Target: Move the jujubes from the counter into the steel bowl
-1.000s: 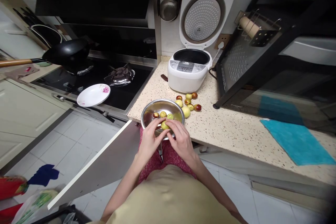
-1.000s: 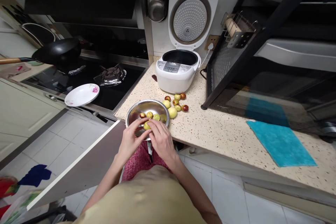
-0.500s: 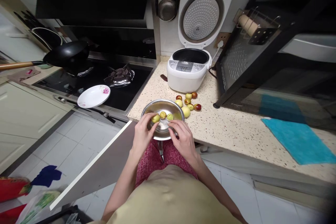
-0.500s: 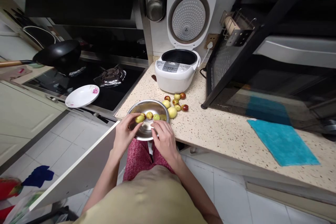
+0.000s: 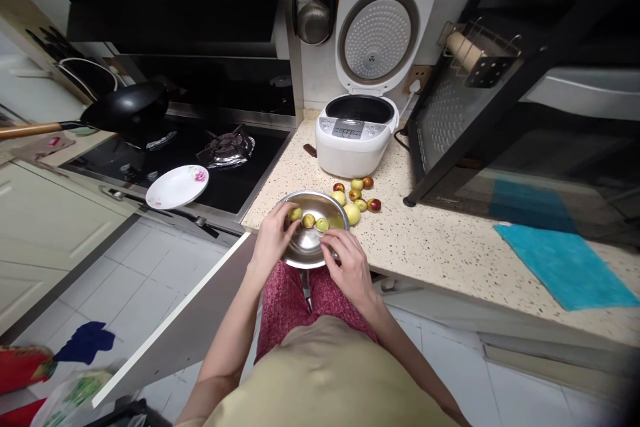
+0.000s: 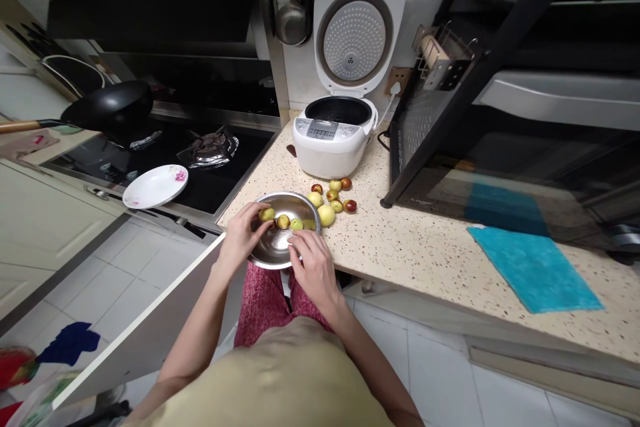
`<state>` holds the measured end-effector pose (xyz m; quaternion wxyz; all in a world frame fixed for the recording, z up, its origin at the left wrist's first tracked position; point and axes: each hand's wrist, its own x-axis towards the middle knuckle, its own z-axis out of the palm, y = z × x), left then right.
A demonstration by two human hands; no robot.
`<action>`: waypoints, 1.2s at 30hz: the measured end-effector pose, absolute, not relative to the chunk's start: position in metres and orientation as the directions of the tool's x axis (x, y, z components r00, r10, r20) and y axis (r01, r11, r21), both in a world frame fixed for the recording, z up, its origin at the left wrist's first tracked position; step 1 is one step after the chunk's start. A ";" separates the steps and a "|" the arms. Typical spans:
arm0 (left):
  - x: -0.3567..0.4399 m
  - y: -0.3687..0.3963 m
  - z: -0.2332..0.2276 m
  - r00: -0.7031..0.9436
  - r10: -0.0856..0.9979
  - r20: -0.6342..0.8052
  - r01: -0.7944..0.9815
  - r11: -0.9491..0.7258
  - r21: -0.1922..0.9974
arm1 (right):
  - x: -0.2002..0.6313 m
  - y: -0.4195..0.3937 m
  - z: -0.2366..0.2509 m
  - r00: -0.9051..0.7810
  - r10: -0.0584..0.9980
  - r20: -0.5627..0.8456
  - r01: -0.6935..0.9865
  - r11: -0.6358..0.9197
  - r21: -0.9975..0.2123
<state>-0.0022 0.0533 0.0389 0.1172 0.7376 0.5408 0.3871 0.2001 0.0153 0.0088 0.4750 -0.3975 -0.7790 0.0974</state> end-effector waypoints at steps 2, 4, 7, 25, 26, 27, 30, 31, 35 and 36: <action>-0.002 0.063 0.039 0.146 0.898 0.416 0.722 -0.384 0.576 | 0.201 0.015 0.010 -0.227 0.712 0.664 0.534 0.661 -0.526; -0.001 0.070 0.038 0.173 0.904 0.391 0.738 -0.382 0.556 | 0.202 0.015 0.011 -0.218 0.710 0.670 0.537 0.660 -0.525; 0.001 0.077 0.036 0.205 0.913 0.354 0.758 -0.377 0.532 | 0.203 0.015 0.011 -0.210 0.710 0.672 0.538 0.658 -0.527; -0.003 0.055 0.050 0.237 0.935 0.263 0.846 -0.332 0.418 | 0.201 0.017 0.008 -0.221 0.727 0.650 0.528 0.650 -0.547; -0.003 0.051 0.053 0.240 0.940 0.241 0.866 -0.320 0.385 | 0.201 0.017 0.008 -0.224 0.728 0.648 0.526 0.650 -0.548; -0.004 0.047 0.054 0.241 0.945 0.221 0.885 -0.307 0.349 | 0.201 0.017 0.008 -0.228 0.729 0.645 0.525 0.650 -0.550; -0.005 0.036 0.057 0.243 0.954 0.173 0.925 -0.282 0.255 | 0.200 0.017 0.007 -0.239 0.734 0.636 0.520 0.650 -0.555; -0.005 0.034 0.057 0.247 0.956 0.159 0.932 -0.279 0.230 | 0.199 0.017 0.007 -0.240 0.736 0.633 0.518 0.649 -0.557; -0.007 0.030 0.055 0.254 0.961 0.112 0.945 -0.271 0.183 | 0.199 0.017 0.006 -0.242 0.747 0.620 0.515 0.640 -0.570; -0.007 0.030 0.054 0.256 0.961 0.103 0.945 -0.271 0.182 | 0.199 0.017 0.006 -0.244 0.749 0.616 0.515 0.638 -0.572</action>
